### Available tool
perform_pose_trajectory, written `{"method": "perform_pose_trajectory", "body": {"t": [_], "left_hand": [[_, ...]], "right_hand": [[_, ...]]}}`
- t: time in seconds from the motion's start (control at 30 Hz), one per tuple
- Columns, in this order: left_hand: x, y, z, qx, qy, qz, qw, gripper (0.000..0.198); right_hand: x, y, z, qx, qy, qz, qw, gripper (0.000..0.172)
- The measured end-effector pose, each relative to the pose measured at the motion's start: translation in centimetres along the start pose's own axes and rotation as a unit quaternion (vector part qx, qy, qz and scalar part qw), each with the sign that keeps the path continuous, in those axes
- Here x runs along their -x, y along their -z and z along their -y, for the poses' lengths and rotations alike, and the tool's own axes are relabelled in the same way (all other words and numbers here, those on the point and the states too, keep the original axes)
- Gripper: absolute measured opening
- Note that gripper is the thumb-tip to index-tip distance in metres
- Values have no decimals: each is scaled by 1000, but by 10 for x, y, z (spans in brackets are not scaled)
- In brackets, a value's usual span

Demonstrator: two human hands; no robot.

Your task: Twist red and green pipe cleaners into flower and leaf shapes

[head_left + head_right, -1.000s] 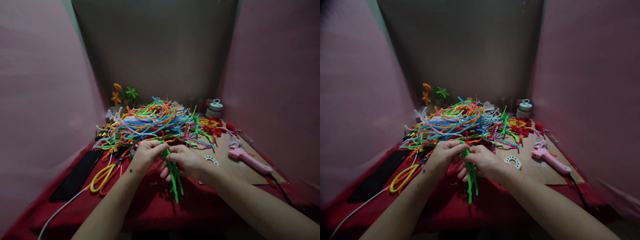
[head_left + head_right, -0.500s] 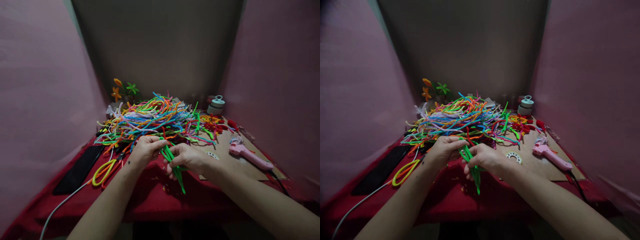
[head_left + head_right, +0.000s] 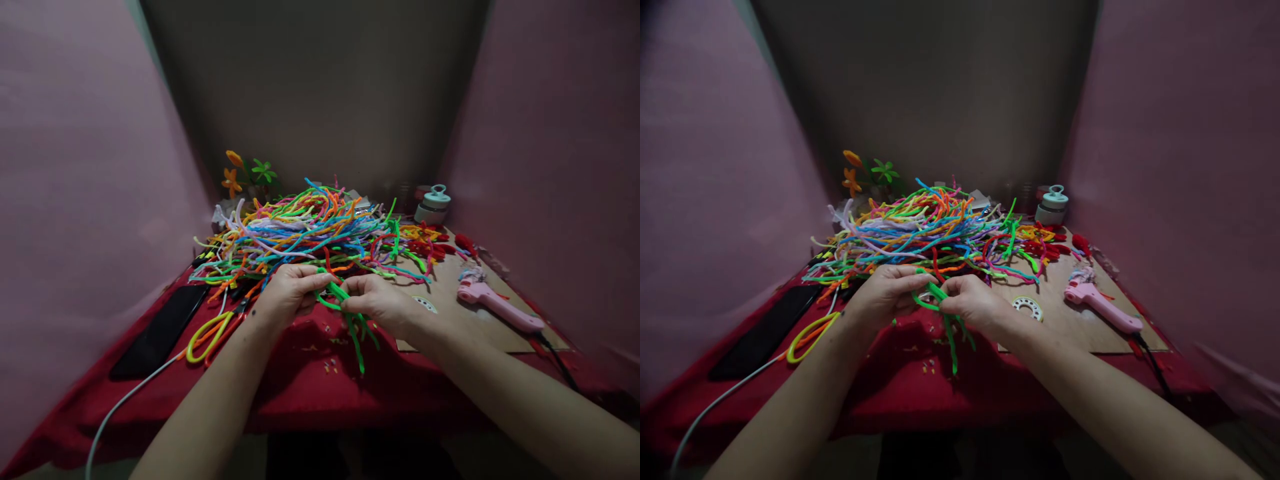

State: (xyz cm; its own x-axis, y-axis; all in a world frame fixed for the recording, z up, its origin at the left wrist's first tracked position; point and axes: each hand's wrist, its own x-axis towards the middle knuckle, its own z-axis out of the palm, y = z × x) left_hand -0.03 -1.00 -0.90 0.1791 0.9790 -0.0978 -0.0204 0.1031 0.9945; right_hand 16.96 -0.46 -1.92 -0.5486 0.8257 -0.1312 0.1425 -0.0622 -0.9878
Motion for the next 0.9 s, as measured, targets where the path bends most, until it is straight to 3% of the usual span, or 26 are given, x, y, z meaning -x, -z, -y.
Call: {"method": "perform_pose_trajectory", "body": {"t": [0.1,0.27,0.37,0.5,0.57,0.63,0.77,0.83,0.9], "left_hand": [[0,0,0,16,30,40,999,26],[-1,0,2,23,32,18,999,27],[-1,-2,3,28,12,-11,999,27],[-1,-6,5,53,-38,-46,997,24],[-2,-7,5,75,-45,-46,995,22],[-3,-9,5,100,-39,-29,994,21],[-4,-10,5,141,-33,8,989,21],[-4,-10,6,133,-29,8,991,21],[-4,-10,6,115,-22,7,993,21]], "right_hand": [[1,-2,1,77,18,-40,996,10],[5,-7,3,-33,-16,36,999,20],[9,-9,0,-80,-27,82,993,16],[17,-17,-9,-160,-93,151,971,12],[19,-22,-14,-175,-106,141,969,14],[20,-26,-19,-141,-90,89,982,15],[22,-27,-23,38,8,-15,999,12],[25,-24,-20,81,33,-15,996,14],[28,-21,-14,65,13,4,998,19]]}}
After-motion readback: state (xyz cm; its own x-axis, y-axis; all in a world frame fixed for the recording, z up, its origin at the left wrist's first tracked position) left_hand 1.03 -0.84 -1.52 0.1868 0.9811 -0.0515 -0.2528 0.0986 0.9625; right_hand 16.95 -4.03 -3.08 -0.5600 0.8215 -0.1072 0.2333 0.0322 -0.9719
